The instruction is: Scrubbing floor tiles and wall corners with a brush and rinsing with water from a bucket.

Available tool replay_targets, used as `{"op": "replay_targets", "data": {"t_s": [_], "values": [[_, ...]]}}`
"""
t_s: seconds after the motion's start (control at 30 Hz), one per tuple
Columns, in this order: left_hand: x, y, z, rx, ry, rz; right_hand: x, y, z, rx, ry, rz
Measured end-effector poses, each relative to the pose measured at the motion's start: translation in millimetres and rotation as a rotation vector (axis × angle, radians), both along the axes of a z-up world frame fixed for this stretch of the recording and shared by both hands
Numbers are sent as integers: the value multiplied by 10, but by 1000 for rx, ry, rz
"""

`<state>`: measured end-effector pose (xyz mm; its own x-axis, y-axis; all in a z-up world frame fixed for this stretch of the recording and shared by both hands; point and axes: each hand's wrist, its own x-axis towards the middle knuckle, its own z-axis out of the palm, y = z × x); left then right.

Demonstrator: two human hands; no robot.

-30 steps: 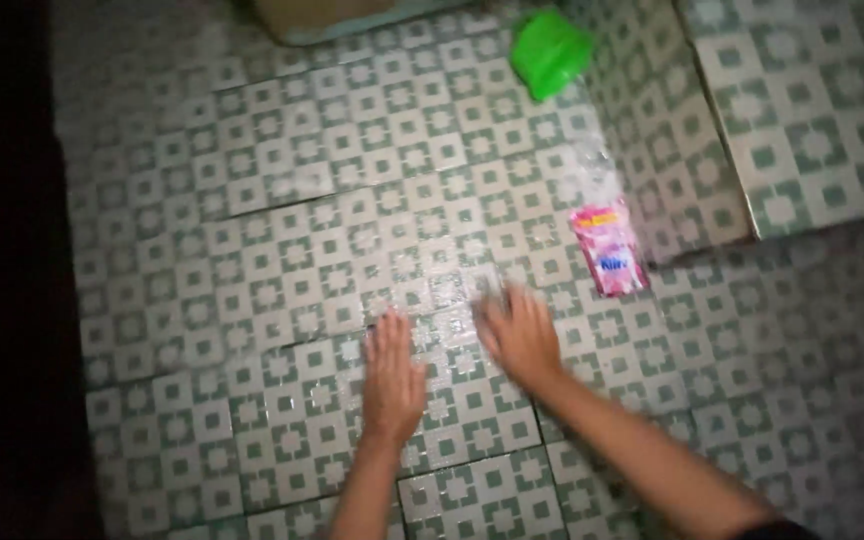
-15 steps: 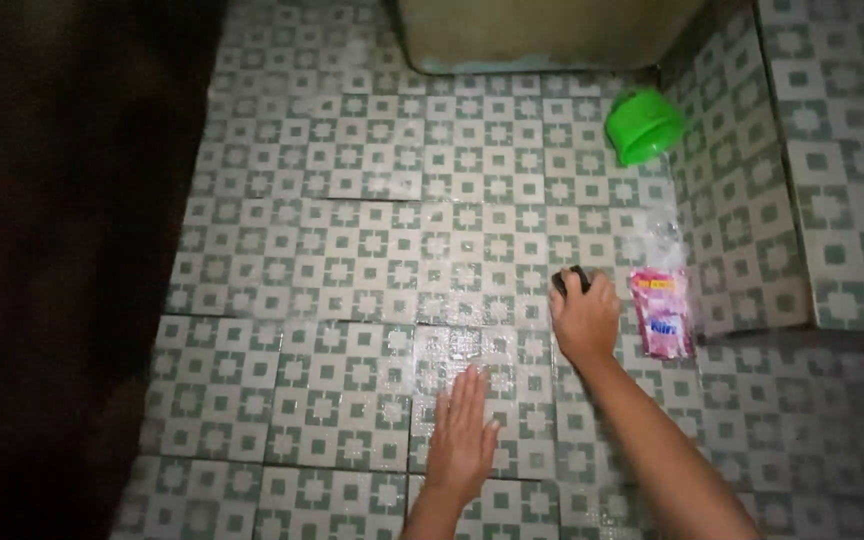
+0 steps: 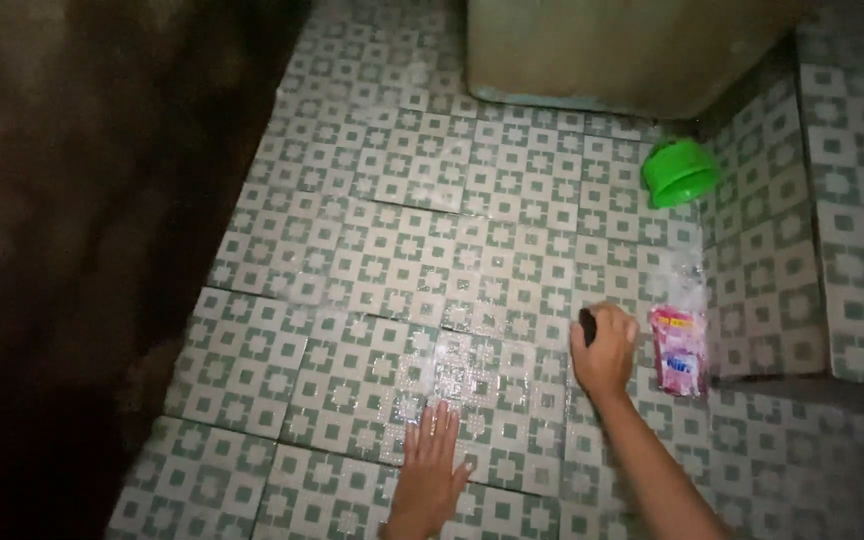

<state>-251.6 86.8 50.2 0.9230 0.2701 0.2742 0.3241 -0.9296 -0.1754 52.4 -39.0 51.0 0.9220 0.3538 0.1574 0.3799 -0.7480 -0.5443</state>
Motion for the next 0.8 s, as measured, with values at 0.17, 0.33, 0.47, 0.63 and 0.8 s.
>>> {"op": "replay_targets", "data": {"t_s": [0.17,0.33,0.47,0.63,0.8], "values": [[79,75,194,-793,684,29,-198,-38,2,87,-173,174],[203,249,794,-979,793,79,-1613,-522,490,-203,321,85],[216,668,789,-919,728,-62,-1197,-443,35,-116,39,79],[40,946,1831,-822,724,-60,-181,-22,-410,-25,-367,-56],[-55,1121,2707,-1114,556,-189,-522,-155,-124,-30,-93,45]]}}
